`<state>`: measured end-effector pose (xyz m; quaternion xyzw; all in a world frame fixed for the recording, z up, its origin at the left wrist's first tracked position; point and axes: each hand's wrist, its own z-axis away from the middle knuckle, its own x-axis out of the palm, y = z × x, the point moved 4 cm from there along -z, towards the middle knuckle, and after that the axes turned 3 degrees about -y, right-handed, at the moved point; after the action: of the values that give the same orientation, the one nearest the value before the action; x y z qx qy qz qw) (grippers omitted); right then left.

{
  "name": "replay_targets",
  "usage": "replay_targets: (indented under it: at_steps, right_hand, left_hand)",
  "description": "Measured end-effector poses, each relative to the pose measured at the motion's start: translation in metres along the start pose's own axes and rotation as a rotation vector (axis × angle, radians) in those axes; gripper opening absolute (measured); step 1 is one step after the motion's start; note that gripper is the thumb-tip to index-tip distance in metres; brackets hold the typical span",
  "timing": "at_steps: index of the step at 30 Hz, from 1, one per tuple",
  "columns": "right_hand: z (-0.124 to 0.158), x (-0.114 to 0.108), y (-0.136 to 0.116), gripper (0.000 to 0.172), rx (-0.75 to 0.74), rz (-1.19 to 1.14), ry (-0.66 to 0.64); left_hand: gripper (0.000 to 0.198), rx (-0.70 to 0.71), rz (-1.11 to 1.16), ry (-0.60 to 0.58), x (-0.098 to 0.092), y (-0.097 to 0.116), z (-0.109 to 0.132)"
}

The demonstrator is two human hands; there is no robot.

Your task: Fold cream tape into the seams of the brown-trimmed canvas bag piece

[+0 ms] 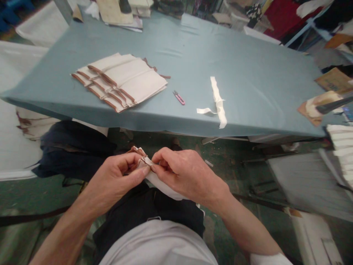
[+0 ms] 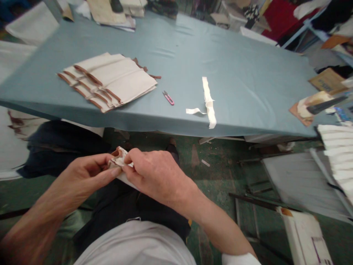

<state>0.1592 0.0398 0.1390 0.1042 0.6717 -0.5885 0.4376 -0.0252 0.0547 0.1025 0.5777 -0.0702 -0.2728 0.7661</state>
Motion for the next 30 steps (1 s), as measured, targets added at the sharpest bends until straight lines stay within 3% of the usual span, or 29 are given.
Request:
replay_targets:
  at_steps: [8,13,17,22,24,27,30]
  right_hand:
    - [-0.002,0.0,-0.007,0.021,-0.091,0.287,-0.043]
    - [-0.009,0.0,-0.014,0.042,-0.102,0.444,-0.044]
    - [-0.016,0.006,-0.011,0.028,-0.061,0.417,-0.01]
    - [-0.023,0.015,0.009,0.006,0.086,0.035,0.024]
    - [-0.024,0.021,0.019,0.007,0.142,-0.221,-0.005]
    - [-0.022,0.031,0.028,0.007,0.226,-0.632,-0.152]
    - [-0.016,0.033,0.026,0.005,0.231,-0.825,-0.235]
  left_hand:
    - [0.032,0.032,-0.086,0.018,0.0,0.004,0.002]
    - [0.035,0.059,-0.135,0.043,0.002,0.008,0.002]
    - [0.028,0.111,-0.195,0.127,0.006,0.016,0.003]
    - [0.021,0.07,-0.18,0.241,0.008,0.009,-0.001]
    - [0.024,0.032,-0.054,0.199,0.009,-0.003,-0.004]
    - [0.031,0.01,0.231,0.06,0.014,-0.022,-0.007]
    - [0.033,0.02,0.4,-0.049,0.018,-0.028,-0.004]
